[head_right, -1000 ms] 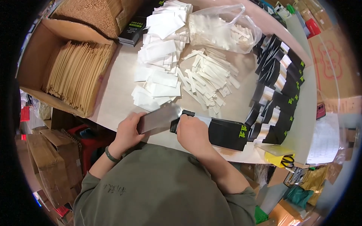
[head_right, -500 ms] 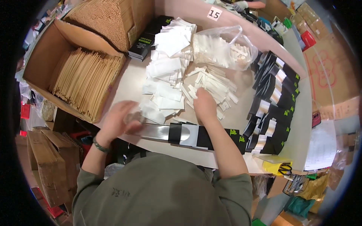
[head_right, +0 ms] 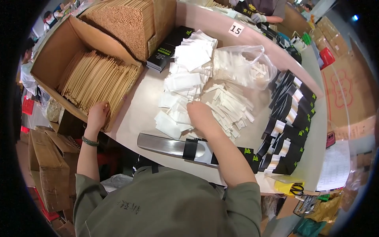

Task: Packaging chopsticks into sleeves and bundling them into boxes at a factory workstation.

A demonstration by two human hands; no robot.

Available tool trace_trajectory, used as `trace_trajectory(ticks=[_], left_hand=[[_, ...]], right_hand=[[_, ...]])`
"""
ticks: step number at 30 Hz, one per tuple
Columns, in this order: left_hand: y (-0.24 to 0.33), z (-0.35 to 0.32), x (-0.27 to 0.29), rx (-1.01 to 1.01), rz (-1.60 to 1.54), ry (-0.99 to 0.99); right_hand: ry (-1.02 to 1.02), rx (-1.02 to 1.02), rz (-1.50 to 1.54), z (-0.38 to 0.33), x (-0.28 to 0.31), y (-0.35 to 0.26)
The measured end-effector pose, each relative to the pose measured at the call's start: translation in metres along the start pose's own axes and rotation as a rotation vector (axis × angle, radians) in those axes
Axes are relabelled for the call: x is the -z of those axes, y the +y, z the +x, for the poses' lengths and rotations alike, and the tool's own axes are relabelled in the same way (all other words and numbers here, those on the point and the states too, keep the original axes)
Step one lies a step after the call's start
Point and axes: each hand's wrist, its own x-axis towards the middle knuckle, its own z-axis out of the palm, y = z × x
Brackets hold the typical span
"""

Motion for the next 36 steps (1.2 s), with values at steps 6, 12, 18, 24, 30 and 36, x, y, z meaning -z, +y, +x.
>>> trace_trajectory(ticks=[6,12,18,24,30,36], left_hand=[[-0.020,0.006,0.000,-0.040,0.040,-0.095],[-0.010,0.001,0.005,0.067,-0.035,0.260],[0.064,-0.057,-0.045,0.111,-1.253,0.587],[0.091,-0.103,-0.065,0.123,-1.049,-0.099],[0.058,-0.080,-0.011,0.156,-1.123,-0.614],[0.159,-0.072,-0.049,-0.288,-0.739,-0.348]], right_hand=[[0.002,-0.064,0.171,-0.007,0.034,-0.024],[-0.312,0.263,0.139,-0.066,0.013,-0.079],[-0.173,0.215,0.255,-0.084,0.016,-0.092],[0.045,0.164,0.158,-0.095,0.026,-0.098],[0.128,0.175,0.290,-0.130,0.032,-0.060],[0.100,0.227,0.403,-0.119,0.015,-0.067]])
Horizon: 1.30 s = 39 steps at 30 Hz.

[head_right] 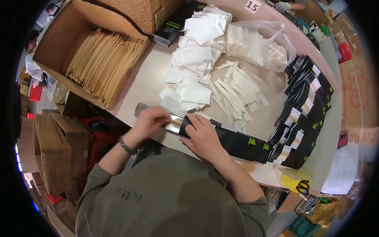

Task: Packaging chopsticks into sleeves and bundling them into boxes at a factory workstation.

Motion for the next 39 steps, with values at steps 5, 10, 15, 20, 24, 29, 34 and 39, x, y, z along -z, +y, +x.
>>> trace_trajectory(ticks=[5,10,15,20,24,29,34,39], left_hand=[[-0.013,0.004,-0.014,0.130,0.151,0.460],[0.023,0.013,-0.055,0.222,-0.268,0.049],[0.040,0.000,-0.012,-0.198,0.295,0.048],[-0.002,0.002,0.018,-0.209,0.670,-0.195],[0.021,0.003,0.020,0.151,0.397,-0.097],[0.049,-0.001,-0.020,-0.009,-0.236,-0.484],[0.088,0.004,-0.050,-0.074,-0.228,-0.649],[0.049,0.003,-0.032,0.175,-0.235,-0.401]], right_hand=[[0.015,-0.117,-0.114,-0.003,0.001,0.003],[0.026,-0.050,-0.116,-0.006,0.000,0.005],[0.019,-0.048,-0.079,-0.004,0.020,-0.006],[-0.022,0.046,-0.021,-0.004,0.040,0.002],[0.188,-0.533,-0.336,-0.053,0.139,0.073],[-0.077,-0.102,-0.235,-0.070,0.092,0.034],[-0.104,0.020,-0.105,-0.039,0.036,0.032],[0.209,-0.039,-0.173,-0.034,0.042,0.008]])
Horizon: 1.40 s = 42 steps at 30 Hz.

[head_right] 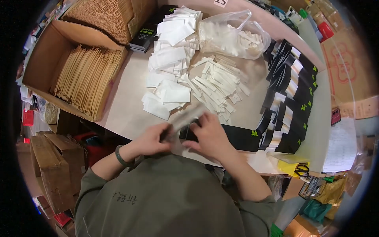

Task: Packaging chopsticks into sleeves and bundling them into boxes at a factory workstation.

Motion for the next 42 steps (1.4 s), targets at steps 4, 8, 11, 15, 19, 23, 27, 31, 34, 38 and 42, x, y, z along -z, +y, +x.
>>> trace_trajectory(ticks=[4,8,11,15,19,23,27,31,34,38,42], left_hand=[[-0.023,-0.009,0.014,0.104,0.460,0.379],[-0.032,-0.015,0.014,-0.012,0.483,0.388],[-0.026,-0.026,0.024,-0.031,0.542,0.269],[-0.025,-0.023,0.043,-0.195,0.620,0.070],[-0.012,-0.001,0.049,-0.265,0.680,-0.027],[-0.015,-0.007,0.072,-0.505,0.748,0.245],[-0.045,-0.033,0.136,-0.241,0.696,0.716],[-0.090,-0.063,0.204,0.119,0.911,1.105],[-0.114,-0.077,0.219,0.320,0.879,0.897],[-0.101,-0.076,0.211,0.160,0.911,0.893],[-0.101,-0.068,0.217,0.324,1.107,0.748]], right_hand=[[-0.241,-0.441,-0.050,0.002,-0.009,-0.005],[-0.320,-0.545,-0.096,0.004,-0.031,-0.012],[-0.281,-0.609,0.006,0.007,-0.034,-0.008],[-0.336,-0.712,0.258,0.022,-0.046,-0.017],[-0.241,-0.407,0.189,0.054,-0.059,-0.006],[-0.096,-0.497,-0.169,0.081,-0.039,0.087],[-0.037,-0.458,-0.096,0.085,-0.046,0.085],[-0.039,-0.372,-0.281,0.097,-0.065,0.085],[0.001,-0.375,-0.272,0.100,-0.065,0.086],[0.010,-0.196,-0.121,0.097,-0.043,0.066],[-0.273,0.111,-0.192,0.094,-0.056,0.067]])
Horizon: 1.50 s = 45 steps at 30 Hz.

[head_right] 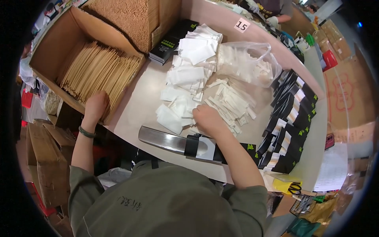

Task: Packaging chopsticks into sleeves and bundling them into boxes at a factory workstation.

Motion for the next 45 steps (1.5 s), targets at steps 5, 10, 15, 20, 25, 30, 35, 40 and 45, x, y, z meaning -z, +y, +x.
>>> trace_trajectory(ticks=[5,10,15,20,25,30,35,40,45], left_hand=[[-0.005,-0.001,-0.004,-0.011,0.032,-0.065],[0.010,-0.006,0.011,0.053,-0.131,0.176],[0.081,-0.050,-0.012,0.133,-1.096,0.579],[0.135,-0.098,-0.055,0.186,-1.226,0.199],[0.085,-0.089,-0.020,-0.022,-1.357,-0.304],[0.098,-0.077,-0.018,0.004,-1.203,-0.461],[0.212,-0.072,-0.023,-0.494,-1.065,-0.115],[0.226,-0.076,-0.017,-0.095,-0.977,-0.177],[0.219,-0.083,0.014,-0.370,-0.954,-0.254]], right_hand=[[-0.087,-0.286,0.055,0.014,0.015,-0.021],[-0.127,-0.392,0.387,0.006,0.035,-0.091],[-0.216,-0.161,0.223,-0.018,-0.003,-0.111],[-0.101,-0.167,0.481,-0.014,-0.012,-0.117],[0.214,-0.135,0.354,-0.042,0.012,-0.114],[0.092,-0.057,0.277,-0.073,0.016,-0.095],[0.090,-0.105,0.334,-0.063,0.006,-0.101],[0.098,-0.125,0.256,-0.069,0.005,-0.097],[0.189,-0.101,0.254,-0.071,0.020,-0.086]])
